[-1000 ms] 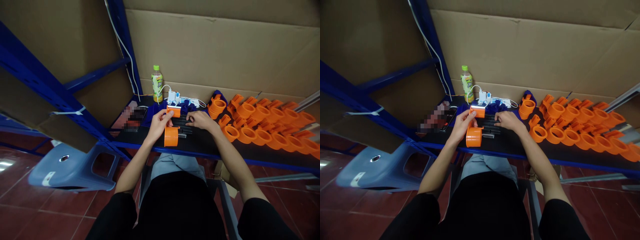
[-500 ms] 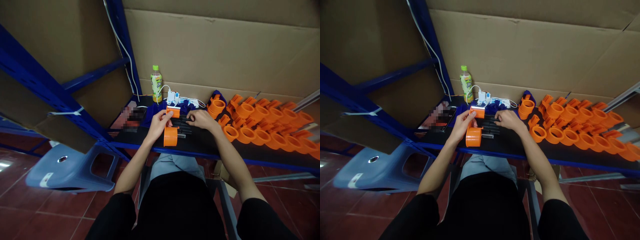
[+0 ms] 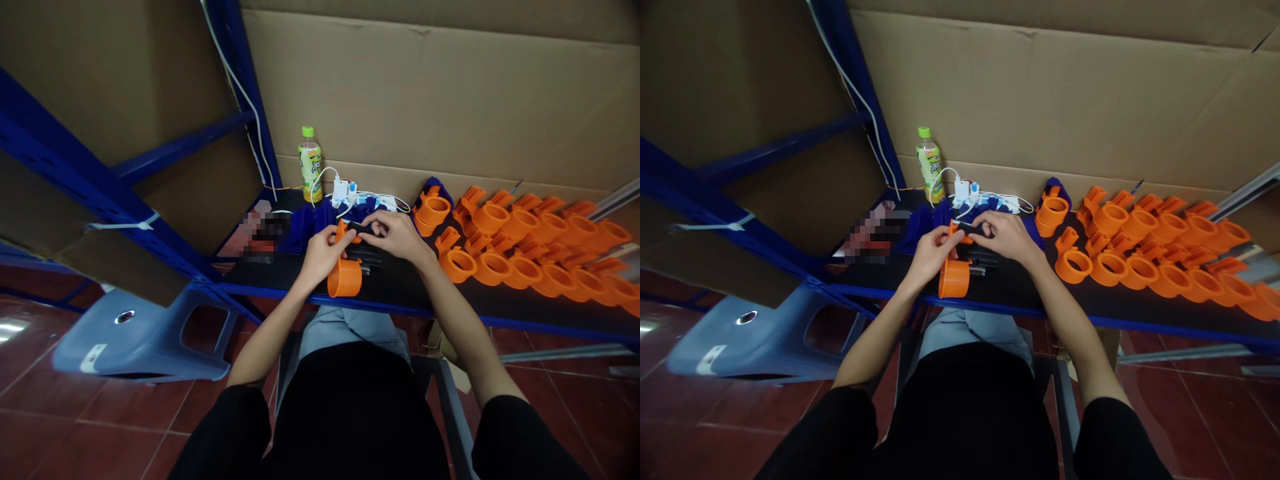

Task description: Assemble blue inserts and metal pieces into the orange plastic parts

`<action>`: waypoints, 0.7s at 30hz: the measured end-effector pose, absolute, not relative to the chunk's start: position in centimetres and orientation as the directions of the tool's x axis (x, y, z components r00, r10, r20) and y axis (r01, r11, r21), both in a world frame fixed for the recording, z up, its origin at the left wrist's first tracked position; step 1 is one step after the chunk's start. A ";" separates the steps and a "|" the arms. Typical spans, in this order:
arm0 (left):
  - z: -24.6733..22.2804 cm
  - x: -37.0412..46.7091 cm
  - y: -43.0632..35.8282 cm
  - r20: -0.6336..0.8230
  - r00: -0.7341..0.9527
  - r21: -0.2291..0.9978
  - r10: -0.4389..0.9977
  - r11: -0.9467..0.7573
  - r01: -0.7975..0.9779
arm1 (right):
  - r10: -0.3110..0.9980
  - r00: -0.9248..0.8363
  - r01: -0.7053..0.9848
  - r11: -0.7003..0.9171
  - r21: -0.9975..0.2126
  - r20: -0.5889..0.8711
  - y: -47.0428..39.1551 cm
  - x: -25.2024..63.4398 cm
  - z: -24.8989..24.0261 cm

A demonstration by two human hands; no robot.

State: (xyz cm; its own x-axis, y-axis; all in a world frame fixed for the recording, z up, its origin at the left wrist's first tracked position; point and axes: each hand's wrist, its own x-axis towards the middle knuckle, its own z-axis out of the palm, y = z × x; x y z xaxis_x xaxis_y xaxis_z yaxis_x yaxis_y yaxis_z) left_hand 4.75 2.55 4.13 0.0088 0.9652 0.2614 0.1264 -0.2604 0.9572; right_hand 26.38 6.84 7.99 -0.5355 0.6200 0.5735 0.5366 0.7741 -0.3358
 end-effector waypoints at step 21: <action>5.4 3.7 3.1 0.164 -0.045 0.944 0.985 -0.170 -0.282 | 0.771 -0.341 0.727 0.579 -0.369 0.538 8.2 27.9 7.7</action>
